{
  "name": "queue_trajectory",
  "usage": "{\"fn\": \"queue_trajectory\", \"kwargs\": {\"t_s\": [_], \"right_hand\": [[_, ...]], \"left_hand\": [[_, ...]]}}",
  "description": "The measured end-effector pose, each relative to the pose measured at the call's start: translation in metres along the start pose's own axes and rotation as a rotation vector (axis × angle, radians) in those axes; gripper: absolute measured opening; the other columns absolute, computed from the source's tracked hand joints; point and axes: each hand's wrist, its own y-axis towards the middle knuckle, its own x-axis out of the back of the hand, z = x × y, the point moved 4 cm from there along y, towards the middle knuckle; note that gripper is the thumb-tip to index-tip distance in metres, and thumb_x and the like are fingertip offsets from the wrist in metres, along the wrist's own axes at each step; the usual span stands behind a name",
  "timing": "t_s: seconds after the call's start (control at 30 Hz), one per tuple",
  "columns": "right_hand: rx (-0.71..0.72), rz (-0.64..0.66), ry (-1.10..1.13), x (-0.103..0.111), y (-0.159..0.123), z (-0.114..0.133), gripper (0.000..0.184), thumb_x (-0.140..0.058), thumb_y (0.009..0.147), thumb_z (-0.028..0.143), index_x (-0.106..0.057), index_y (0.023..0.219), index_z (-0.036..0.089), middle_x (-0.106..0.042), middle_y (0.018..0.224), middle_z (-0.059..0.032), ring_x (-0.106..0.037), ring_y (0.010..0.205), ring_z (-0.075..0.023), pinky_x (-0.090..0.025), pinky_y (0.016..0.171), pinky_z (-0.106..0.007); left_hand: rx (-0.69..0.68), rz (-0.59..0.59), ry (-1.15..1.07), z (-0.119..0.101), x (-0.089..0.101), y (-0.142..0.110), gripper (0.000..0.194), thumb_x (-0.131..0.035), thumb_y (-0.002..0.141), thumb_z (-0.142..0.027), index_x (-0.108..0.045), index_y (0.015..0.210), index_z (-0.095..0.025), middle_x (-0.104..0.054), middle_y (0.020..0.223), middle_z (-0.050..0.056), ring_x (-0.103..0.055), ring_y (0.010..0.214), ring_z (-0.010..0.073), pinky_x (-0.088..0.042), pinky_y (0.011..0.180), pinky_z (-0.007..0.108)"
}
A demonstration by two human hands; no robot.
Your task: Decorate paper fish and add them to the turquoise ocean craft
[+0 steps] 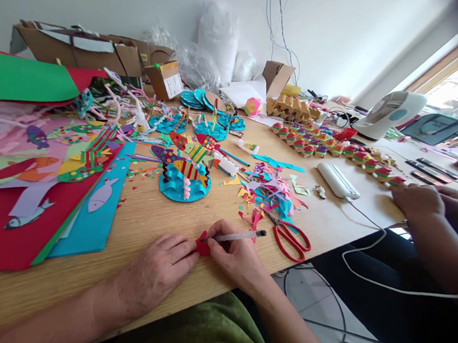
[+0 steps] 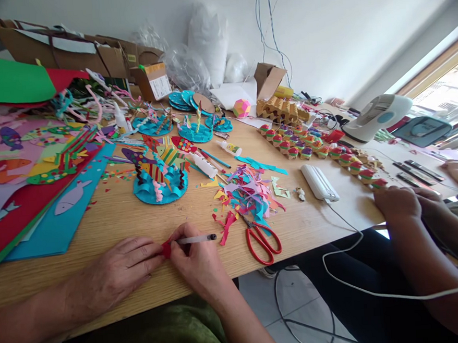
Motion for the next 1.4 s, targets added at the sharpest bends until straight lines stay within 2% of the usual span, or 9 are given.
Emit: {"fn": "queue_trajectory", "kwargs": {"t_s": [0.73,0.97,1.17,1.4], "right_hand": [[-0.002,-0.053,-0.040,0.0011,0.0012,-0.0037,0.005,-0.048,0.075,0.017,-0.050,0.073,0.021,-0.055,0.065,0.0021,-0.051,0.060,-0.0125,-0.039,0.052,-0.021],[0.002,-0.056,-0.034,0.0009,0.0016,0.0001,0.005,-0.049,0.075,0.019,-0.051,0.072,0.021,-0.053,0.063,0.0029,-0.049,0.057,-0.0119,-0.037,0.049,-0.021],[-0.023,-0.063,0.049,0.0026,0.0007,-0.0036,0.004,-0.047,0.076,0.020,-0.051,0.073,0.021,-0.052,0.062,0.0032,-0.047,0.055,-0.0112,-0.037,0.049,-0.020],[-0.017,-0.064,0.014,0.0033,-0.0001,-0.0006,0.005,-0.048,0.074,0.019,-0.051,0.072,0.021,-0.052,0.062,0.0032,-0.047,0.056,-0.0117,-0.036,0.050,-0.021]], "left_hand": [[-0.003,-0.024,0.015,-0.0002,0.0026,0.0007,0.041,-0.023,0.095,-0.011,-0.064,0.102,-0.013,-0.067,0.099,0.007,-0.057,0.092,0.0200,-0.047,0.082,0.034],[-0.014,0.012,0.004,0.0002,-0.0001,-0.0006,0.040,-0.025,0.093,-0.009,-0.063,0.106,-0.013,-0.066,0.101,0.009,-0.055,0.095,0.0207,-0.047,0.084,0.036],[-0.005,-0.024,0.011,0.0001,0.0008,0.0002,0.042,-0.023,0.095,-0.011,-0.064,0.103,-0.014,-0.067,0.100,0.008,-0.056,0.093,0.0208,-0.047,0.082,0.035],[-0.010,-0.051,0.020,-0.0003,0.0032,0.0013,0.043,-0.022,0.096,-0.012,-0.065,0.101,-0.013,-0.067,0.098,0.007,-0.057,0.093,0.0202,-0.045,0.084,0.033]]}}
